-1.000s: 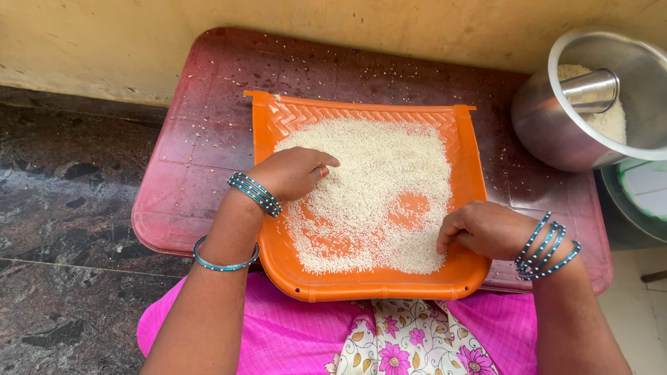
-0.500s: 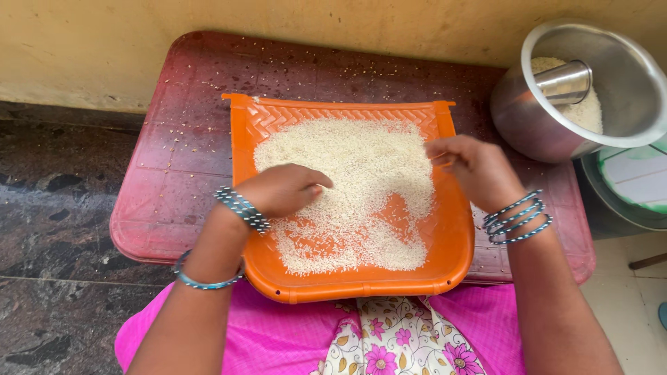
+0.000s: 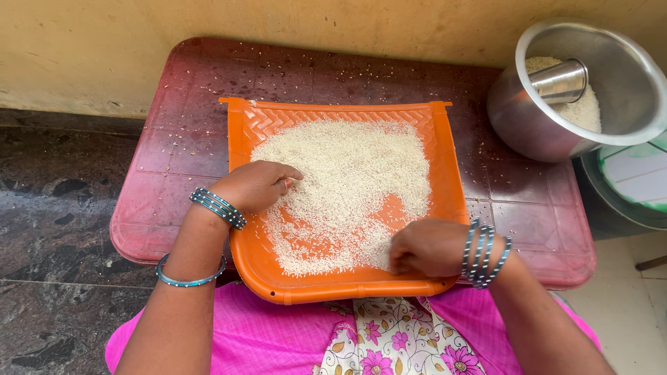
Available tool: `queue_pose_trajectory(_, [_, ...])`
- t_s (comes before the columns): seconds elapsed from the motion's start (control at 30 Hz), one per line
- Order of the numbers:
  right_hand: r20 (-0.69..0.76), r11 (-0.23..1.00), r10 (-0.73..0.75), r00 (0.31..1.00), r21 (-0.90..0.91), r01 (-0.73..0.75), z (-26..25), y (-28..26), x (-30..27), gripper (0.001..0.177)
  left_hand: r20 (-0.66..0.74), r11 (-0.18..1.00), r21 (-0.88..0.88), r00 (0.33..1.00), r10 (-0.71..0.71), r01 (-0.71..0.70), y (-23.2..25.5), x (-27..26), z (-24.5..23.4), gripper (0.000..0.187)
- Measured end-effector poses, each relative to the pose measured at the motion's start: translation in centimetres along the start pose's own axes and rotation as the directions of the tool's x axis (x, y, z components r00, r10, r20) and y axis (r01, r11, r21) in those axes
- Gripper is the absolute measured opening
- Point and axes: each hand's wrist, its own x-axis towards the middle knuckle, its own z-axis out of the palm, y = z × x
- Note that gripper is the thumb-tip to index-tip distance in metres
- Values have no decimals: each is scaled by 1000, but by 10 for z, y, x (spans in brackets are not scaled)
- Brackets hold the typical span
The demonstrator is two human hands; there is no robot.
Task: The person cleans rice in an orange tray by hand, picking out debris and moving grains across the surface, and then pours the sorted rice into a white bucket before scooping more from a metal pot using a cup.
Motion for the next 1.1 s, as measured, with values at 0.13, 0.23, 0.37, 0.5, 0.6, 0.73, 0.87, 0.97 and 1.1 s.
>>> queue_pose_trajectory(0.13, [-409, 887, -319, 855, 189, 422, 4, 23, 35, 29, 19, 999, -38, 1000, 12, -11, -4, 3, 0, 32])
queue_pose_trajectory(0.23, [-777, 890, -189, 600, 123, 440, -10, 61, 30, 38, 4, 1000, -23, 1000, 15, -14, -7, 2, 0, 32])
queue_pose_trajectory(0.37, [-646, 908, 104, 757, 372, 192, -18, 78, 5, 26, -10, 999, -45, 1000, 18, -18, -8, 2, -5, 32])
queue_pose_trajectory(0.5, [-97, 957, -27, 995, 287, 54, -9, 56, 0, 29, 6, 994, -76, 997, 80, -79, 10, 2, -2, 28])
queue_pose_trajectory(0.6, [-44, 985, -3, 999, 173, 10, 3, 43, 15, 24, 137, 993, -111, 989, 60, -45, 27, 0, 2, 29])
queue_pose_trajectory(0.73, [-638, 975, -154, 755, 23, 219, -6, 63, 31, 37, 150, 996, -92, 989, 5, 9, 26, -1, 0, 30])
queue_pose_trajectory(0.87, [-575, 902, 149, 805, 413, 128, -9, 74, 18, 34, -19, 999, -30, 1000, 17, -17, 9, -2, -7, 31])
queue_pose_trajectory(0.97, [-345, 814, -91, 934, 515, 269, -1, 53, 17, 33, -53, 1000, -15, 999, -1, 0, 1, -4, -11, 30])
queue_pose_trajectory(1.1, [27, 816, -270, 963, 538, 213, 11, 6, 30, 31, -115, 998, -37, 992, 54, -59, -1, 1, -15, 29])
